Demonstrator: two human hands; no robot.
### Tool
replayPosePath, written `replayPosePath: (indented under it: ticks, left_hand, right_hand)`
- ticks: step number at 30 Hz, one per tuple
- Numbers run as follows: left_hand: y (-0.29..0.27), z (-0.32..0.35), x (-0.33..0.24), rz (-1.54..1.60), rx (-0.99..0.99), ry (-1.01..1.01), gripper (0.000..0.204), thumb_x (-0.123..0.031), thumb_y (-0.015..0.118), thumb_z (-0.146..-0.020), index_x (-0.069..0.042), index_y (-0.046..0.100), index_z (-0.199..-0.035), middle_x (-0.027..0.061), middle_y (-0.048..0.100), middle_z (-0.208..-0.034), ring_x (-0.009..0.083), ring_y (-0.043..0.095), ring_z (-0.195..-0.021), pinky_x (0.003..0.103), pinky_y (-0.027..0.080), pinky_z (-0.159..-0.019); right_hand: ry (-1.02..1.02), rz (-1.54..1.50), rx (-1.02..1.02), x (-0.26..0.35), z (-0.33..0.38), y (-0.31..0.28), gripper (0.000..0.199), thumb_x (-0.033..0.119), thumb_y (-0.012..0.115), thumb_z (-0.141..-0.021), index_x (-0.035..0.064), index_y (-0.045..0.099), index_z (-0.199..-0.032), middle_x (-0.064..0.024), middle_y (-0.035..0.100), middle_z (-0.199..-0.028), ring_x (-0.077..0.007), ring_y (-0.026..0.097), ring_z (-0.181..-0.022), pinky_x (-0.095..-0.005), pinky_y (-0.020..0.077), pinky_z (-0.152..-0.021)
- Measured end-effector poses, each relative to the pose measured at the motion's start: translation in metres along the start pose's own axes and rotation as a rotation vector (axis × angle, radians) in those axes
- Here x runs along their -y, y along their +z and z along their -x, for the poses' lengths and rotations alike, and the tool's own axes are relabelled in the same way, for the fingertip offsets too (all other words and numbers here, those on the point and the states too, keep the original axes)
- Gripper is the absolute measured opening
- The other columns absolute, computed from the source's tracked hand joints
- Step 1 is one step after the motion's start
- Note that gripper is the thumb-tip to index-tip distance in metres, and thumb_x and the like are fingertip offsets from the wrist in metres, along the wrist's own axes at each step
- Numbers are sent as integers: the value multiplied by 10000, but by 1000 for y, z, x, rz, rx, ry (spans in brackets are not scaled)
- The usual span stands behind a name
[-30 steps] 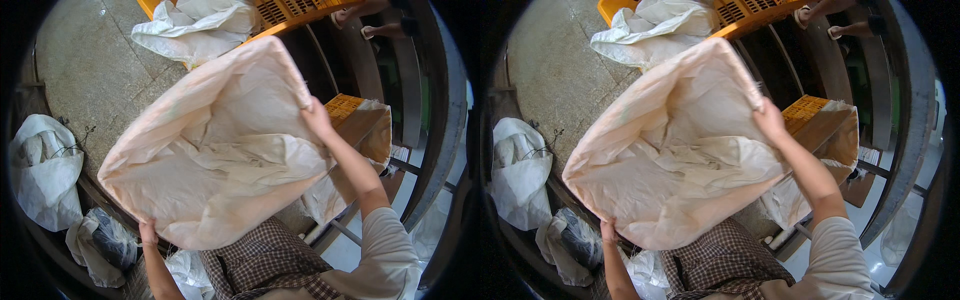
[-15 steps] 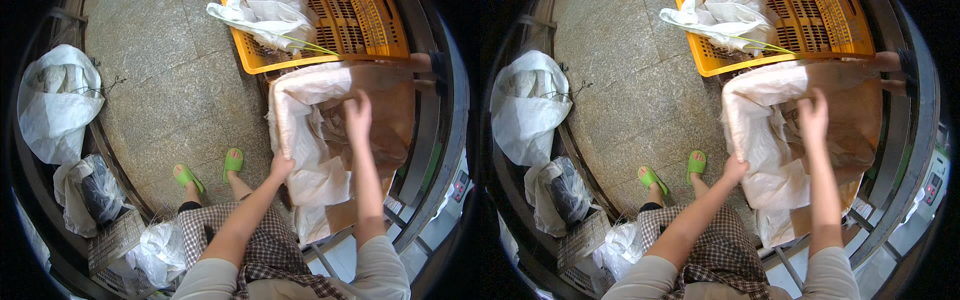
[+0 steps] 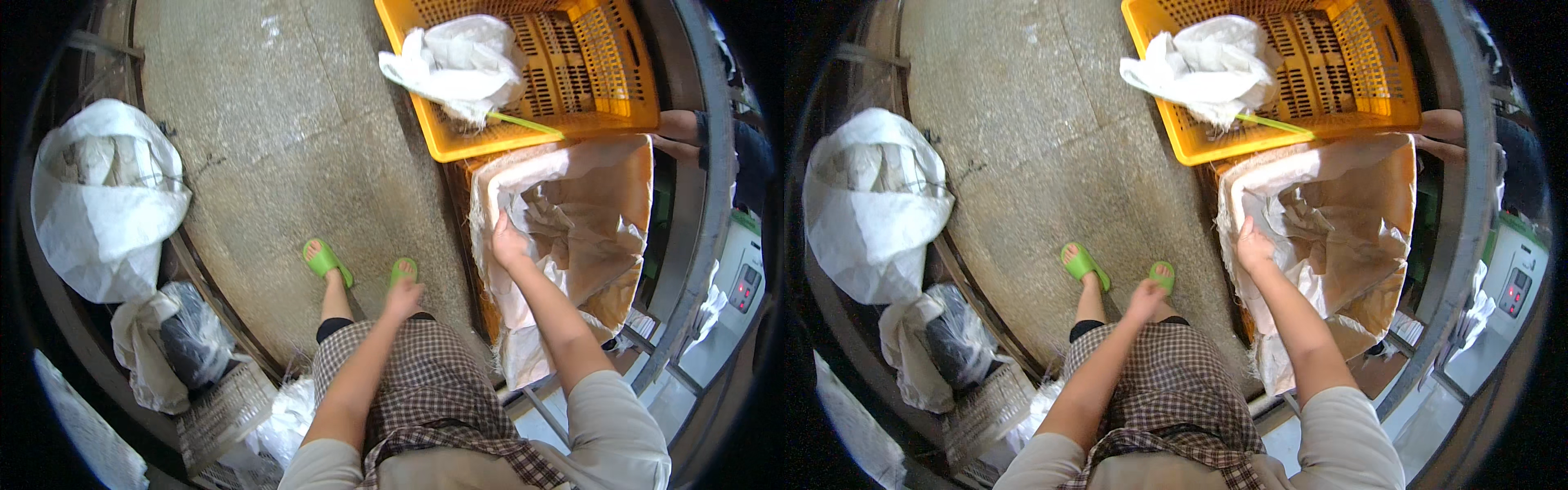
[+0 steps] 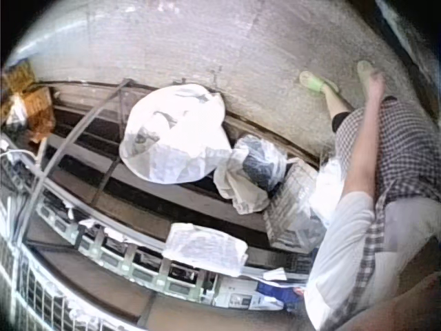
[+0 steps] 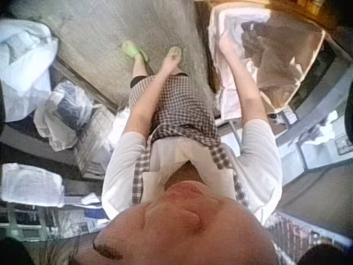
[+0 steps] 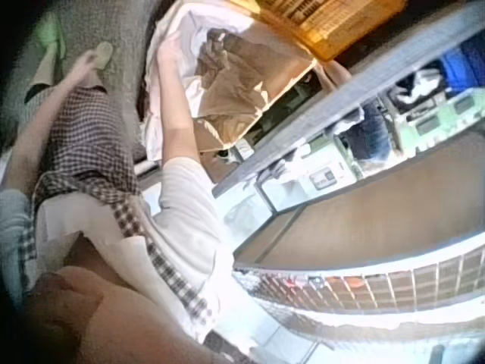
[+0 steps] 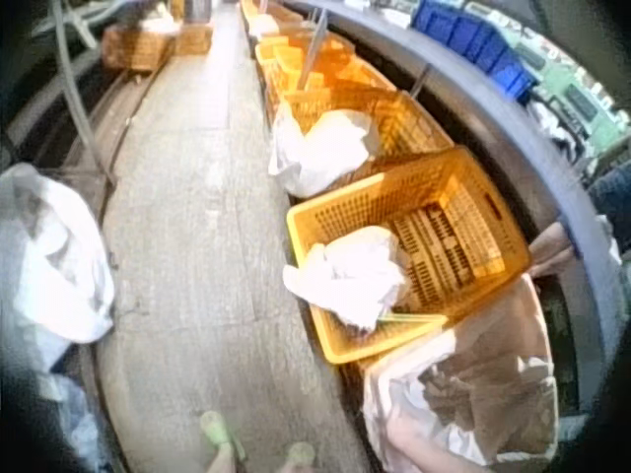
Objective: The person repeatedly picks up white cloth items from yellow plastic baskets, unfolds them, and folds them by hand. The folded items are placed back into the baskets. The process is repeated for multiple items in a continuous loop.
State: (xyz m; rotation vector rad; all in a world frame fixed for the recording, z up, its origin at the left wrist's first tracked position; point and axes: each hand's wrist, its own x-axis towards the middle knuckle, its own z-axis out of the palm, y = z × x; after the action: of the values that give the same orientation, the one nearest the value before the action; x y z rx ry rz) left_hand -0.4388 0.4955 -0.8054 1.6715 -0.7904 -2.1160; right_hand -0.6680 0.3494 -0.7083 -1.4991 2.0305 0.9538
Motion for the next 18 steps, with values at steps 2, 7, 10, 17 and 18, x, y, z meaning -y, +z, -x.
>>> replayPosePath:
  ticks: [2, 7, 10, 17, 18]
  left_hand:
    - [-83, 10, 5, -85, -161, -113, 186, -134, 590, -836, 16, 587, -946, 61, 620, -809, 176, 606, -769, 292, 486, -694]
    - [-266, 60, -2, 116, -521, -200, 107, -163, 518, -886, -56, 522, -892, 41, 584, -789, 123, 560, -662, 243, 425, -541]
    - [-317, 81, -17, 163, -669, -250, 86, -152, 505, -891, -71, 510, -863, 31, 571, -764, 120, 553, -645, 236, 419, -521]
    - [-313, 59, -62, 308, -528, -374, 27, -110, 484, -892, -102, 489, -868, 22, 582, -770, 103, 553, -636, 215, 396, -498]
    - [-303, 51, -70, 297, -520, -378, 11, -117, 497, -889, -107, 497, -884, 24, 593, -792, 102, 568, -652, 205, 402, -523]
  right_hand:
    - [9, 381, 395, 19, -4, -47, 434, 238, 475, -850, 70, 439, -1248, -203, 557, -1172, -349, 579, -1008, -449, 456, -852]
    - [-283, -359, -192, 89, -60, -136, 605, 299, 644, -761, -1, 428, -1240, -215, 550, -1175, -380, 558, -1017, -467, 437, -867]
    - [-190, -251, -481, 137, -100, -152, 772, 361, 667, -744, 31, 311, -1344, -217, 419, -1311, -345, 406, -1209, -453, 337, -992]
    - [59, -232, -159, 206, -201, -129, 851, 297, 655, -758, 109, 161, -1424, -170, 380, -1320, -316, 412, -1184, -494, 367, -924]
    - [47, -239, -151, 203, -211, -126, 814, 255, 640, -765, 103, 180, -1418, -160, 419, -1273, -310, 451, -1137, -487, 404, -877]
